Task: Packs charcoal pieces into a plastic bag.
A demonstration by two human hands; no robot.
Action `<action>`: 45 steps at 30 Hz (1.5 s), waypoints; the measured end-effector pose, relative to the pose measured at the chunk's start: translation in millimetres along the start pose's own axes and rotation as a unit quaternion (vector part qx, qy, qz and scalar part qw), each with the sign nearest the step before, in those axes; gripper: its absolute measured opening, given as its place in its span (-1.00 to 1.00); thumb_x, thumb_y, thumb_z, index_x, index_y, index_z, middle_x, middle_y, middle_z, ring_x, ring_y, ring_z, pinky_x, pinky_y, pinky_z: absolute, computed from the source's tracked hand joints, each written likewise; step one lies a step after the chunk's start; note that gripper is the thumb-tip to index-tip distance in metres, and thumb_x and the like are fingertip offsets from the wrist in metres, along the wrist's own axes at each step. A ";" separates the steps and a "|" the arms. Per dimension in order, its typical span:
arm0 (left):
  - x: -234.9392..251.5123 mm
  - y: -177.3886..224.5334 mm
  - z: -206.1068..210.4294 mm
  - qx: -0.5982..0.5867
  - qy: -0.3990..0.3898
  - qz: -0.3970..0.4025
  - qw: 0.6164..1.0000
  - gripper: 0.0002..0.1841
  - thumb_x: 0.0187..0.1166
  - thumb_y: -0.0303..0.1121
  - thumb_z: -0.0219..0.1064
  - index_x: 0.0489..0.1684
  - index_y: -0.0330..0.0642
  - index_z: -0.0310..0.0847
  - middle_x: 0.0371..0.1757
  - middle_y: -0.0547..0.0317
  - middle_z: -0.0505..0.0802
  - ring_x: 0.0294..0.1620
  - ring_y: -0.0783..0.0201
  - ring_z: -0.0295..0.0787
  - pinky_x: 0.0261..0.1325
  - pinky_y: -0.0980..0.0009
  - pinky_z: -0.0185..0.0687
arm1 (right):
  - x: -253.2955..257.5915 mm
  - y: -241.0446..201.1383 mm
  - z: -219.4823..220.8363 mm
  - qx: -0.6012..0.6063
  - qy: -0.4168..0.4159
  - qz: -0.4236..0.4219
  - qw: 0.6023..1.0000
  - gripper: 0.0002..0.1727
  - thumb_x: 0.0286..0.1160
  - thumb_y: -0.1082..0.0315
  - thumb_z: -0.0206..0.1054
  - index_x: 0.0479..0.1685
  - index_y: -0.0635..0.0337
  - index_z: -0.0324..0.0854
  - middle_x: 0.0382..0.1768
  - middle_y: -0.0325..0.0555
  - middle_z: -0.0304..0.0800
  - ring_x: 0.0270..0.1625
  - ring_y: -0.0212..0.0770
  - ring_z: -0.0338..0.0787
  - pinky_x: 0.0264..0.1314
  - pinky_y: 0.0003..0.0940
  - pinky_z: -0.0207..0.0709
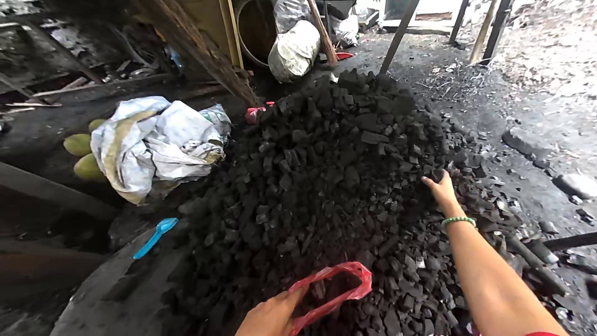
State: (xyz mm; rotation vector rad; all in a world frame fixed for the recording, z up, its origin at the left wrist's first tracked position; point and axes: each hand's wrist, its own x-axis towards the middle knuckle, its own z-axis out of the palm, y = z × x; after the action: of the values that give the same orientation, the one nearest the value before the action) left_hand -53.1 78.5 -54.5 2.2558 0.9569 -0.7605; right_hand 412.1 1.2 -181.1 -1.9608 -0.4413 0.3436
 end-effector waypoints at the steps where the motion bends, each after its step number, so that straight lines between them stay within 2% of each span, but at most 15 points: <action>1: -1.3 0.0 -0.6 0.003 -0.006 -0.009 1.000 -0.45 0.68 -0.47 0.23 0.71 -0.13 0.40 0.39 -0.37 0.72 0.34 -0.42 0.69 0.33 -0.40 0.51 | -8.3 3.3 6.4 -0.044 0.010 -0.016 0.999 -0.17 0.66 0.17 0.35 0.83 0.30 0.04 0.73 0.42 0.21 0.73 0.39 0.29 0.69 0.39 0.17; 4: -3.4 2.3 -5.0 0.021 -0.033 -0.027 0.999 -0.49 0.71 -0.42 0.22 0.68 -0.13 0.42 0.32 -0.38 0.75 0.32 -0.43 0.70 0.31 -0.40 0.51 | -34.6 13.5 15.4 -0.178 0.028 -0.050 0.982 -0.25 0.62 0.27 0.36 0.80 0.19 0.20 0.75 0.31 0.23 0.57 0.53 0.45 0.41 0.58 0.33; 6: -4.0 3.2 -4.9 0.027 -0.045 -0.025 0.998 -0.50 0.72 -0.42 0.20 0.68 -0.13 0.42 0.30 -0.37 0.77 0.31 -0.42 0.70 0.30 -0.40 0.50 | -66.8 14.9 13.3 -0.254 -0.020 -0.076 0.964 -0.28 0.60 0.30 0.38 0.78 0.15 0.28 0.77 0.26 0.23 0.50 0.59 0.49 0.25 0.65 0.36; 9: -0.3 3.9 -2.5 0.040 -0.062 -0.028 0.997 -0.48 0.74 -0.39 0.17 0.72 -0.06 0.38 0.33 -0.35 0.76 0.35 -0.40 0.68 0.34 -0.37 0.49 | -104.9 50.1 20.7 -0.291 -0.066 -0.103 0.949 -0.28 0.58 0.23 0.40 0.76 0.10 0.33 0.82 0.29 0.08 0.58 0.59 0.41 0.33 0.56 0.41; 13: 2.3 4.6 -4.3 0.051 -0.069 -0.038 0.996 -0.48 0.75 -0.38 0.16 0.73 -0.01 0.36 0.34 -0.33 0.75 0.37 -0.37 0.67 0.36 -0.36 0.48 | -152.2 78.5 32.3 -0.273 -0.104 -0.078 0.953 -0.11 0.48 0.28 0.44 0.86 0.12 0.13 0.77 0.42 0.14 0.66 0.48 0.39 0.57 0.38 0.36; 17: 5.1 7.0 -6.6 0.046 -0.073 -0.050 0.995 -0.47 0.76 -0.36 0.16 0.75 -0.04 0.34 0.38 -0.36 0.72 0.42 -0.38 0.63 0.42 -0.36 0.42 | -180.9 71.9 38.9 -0.299 -0.157 -0.026 0.941 -0.10 0.47 0.01 0.43 0.88 -0.14 0.14 0.74 0.34 0.24 0.70 0.44 0.33 0.60 0.44 0.21; 21: 7.1 4.6 -7.6 0.048 -0.059 -0.045 0.996 -0.47 0.76 -0.38 0.15 0.76 -0.03 0.33 0.38 -0.34 0.72 0.43 -0.37 0.63 0.44 -0.33 0.43 | -178.4 51.2 39.6 -0.351 -0.210 0.009 0.913 -0.09 0.47 -0.11 0.45 0.87 -0.45 0.11 0.66 0.23 0.39 0.64 0.41 0.38 0.45 0.49 0.27; 24: 6.6 2.3 -7.2 0.046 -0.059 -0.044 0.996 -0.47 0.77 -0.37 0.13 0.76 -0.01 0.32 0.39 -0.33 0.72 0.43 -0.36 0.63 0.43 -0.34 0.42 | -161.4 51.3 21.7 -0.222 -0.199 0.005 0.954 -0.11 0.55 -0.19 0.36 0.89 -0.29 0.10 0.58 0.38 0.47 0.56 0.46 0.50 0.48 0.51 0.33; 27: 6.0 1.6 -7.4 0.048 -0.061 -0.047 0.996 -0.47 0.77 -0.37 0.12 0.76 -0.01 0.32 0.39 -0.35 0.72 0.43 -0.38 0.63 0.43 -0.35 0.42 | -145.2 47.3 15.2 -0.163 -0.067 -0.009 0.984 -0.32 0.76 0.01 0.21 0.83 0.01 0.24 0.51 0.47 0.50 0.48 0.49 0.57 0.48 0.47 0.37; 30: 5.3 3.5 -8.4 0.045 -0.063 -0.051 0.996 -0.47 0.77 -0.38 0.13 0.75 -0.02 0.33 0.37 -0.35 0.73 0.42 -0.38 0.63 0.43 -0.35 0.42 | -125.2 43.4 19.1 -0.105 -0.032 -0.001 0.994 -0.49 0.82 0.20 0.14 0.62 0.30 0.45 0.56 0.49 0.43 0.58 0.49 0.44 0.60 0.40 0.25; 32: 5.4 3.4 -8.5 0.040 -0.062 -0.051 0.996 -0.48 0.77 -0.38 0.13 0.75 -0.03 0.33 0.37 -0.36 0.73 0.42 -0.39 0.63 0.43 -0.35 0.42 | -114.7 40.0 23.3 -0.024 -0.052 0.043 0.997 -0.54 0.83 0.26 0.11 0.54 0.33 0.51 0.61 0.44 0.39 0.64 0.42 0.39 0.63 0.38 0.20; 36: 5.1 3.1 -9.2 0.038 -0.059 -0.047 0.996 -0.50 0.77 -0.38 0.13 0.72 -0.06 0.36 0.35 -0.36 0.74 0.42 -0.37 0.63 0.43 -0.34 0.42 | -112.7 31.6 23.7 0.134 -0.044 0.108 0.984 -0.53 0.85 0.28 0.07 0.62 0.27 0.44 0.66 0.31 0.36 0.65 0.21 0.40 0.59 0.24 0.26; 41: 5.3 3.0 -8.1 0.039 -0.061 -0.043 0.996 -0.48 0.77 -0.40 0.12 0.75 -0.04 0.33 0.38 -0.35 0.72 0.44 -0.36 0.62 0.45 -0.32 0.42 | -113.7 28.7 6.6 0.111 -0.103 0.113 0.982 -0.53 0.83 0.33 0.08 0.66 0.24 0.42 0.70 0.22 0.33 0.68 0.16 0.37 0.60 0.22 0.25; 43: 4.6 3.9 -7.9 0.037 -0.058 -0.041 0.997 -0.48 0.77 -0.40 0.13 0.75 -0.06 0.33 0.40 -0.36 0.71 0.45 -0.37 0.61 0.46 -0.32 0.40 | -102.3 32.1 0.5 0.047 -0.139 0.086 0.985 -0.54 0.77 0.47 0.10 0.61 0.33 0.44 0.74 0.30 0.25 0.72 0.25 0.30 0.66 0.25 0.19; 45: 5.5 1.6 -6.3 0.031 -0.056 -0.041 0.997 -0.47 0.76 -0.39 0.14 0.75 -0.05 0.34 0.41 -0.36 0.70 0.47 -0.37 0.60 0.47 -0.35 0.39 | -79.9 41.4 -3.3 -0.034 -0.173 0.065 0.982 -0.53 0.68 0.55 0.20 0.56 0.37 0.49 0.71 0.34 0.29 0.70 0.30 0.35 0.68 0.24 0.22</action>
State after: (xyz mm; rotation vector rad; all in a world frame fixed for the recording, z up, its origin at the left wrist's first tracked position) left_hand -46.9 84.3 -53.5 2.2119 0.9890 -0.9548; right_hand 348.6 -53.4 -214.1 -2.0058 -0.5541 0.7692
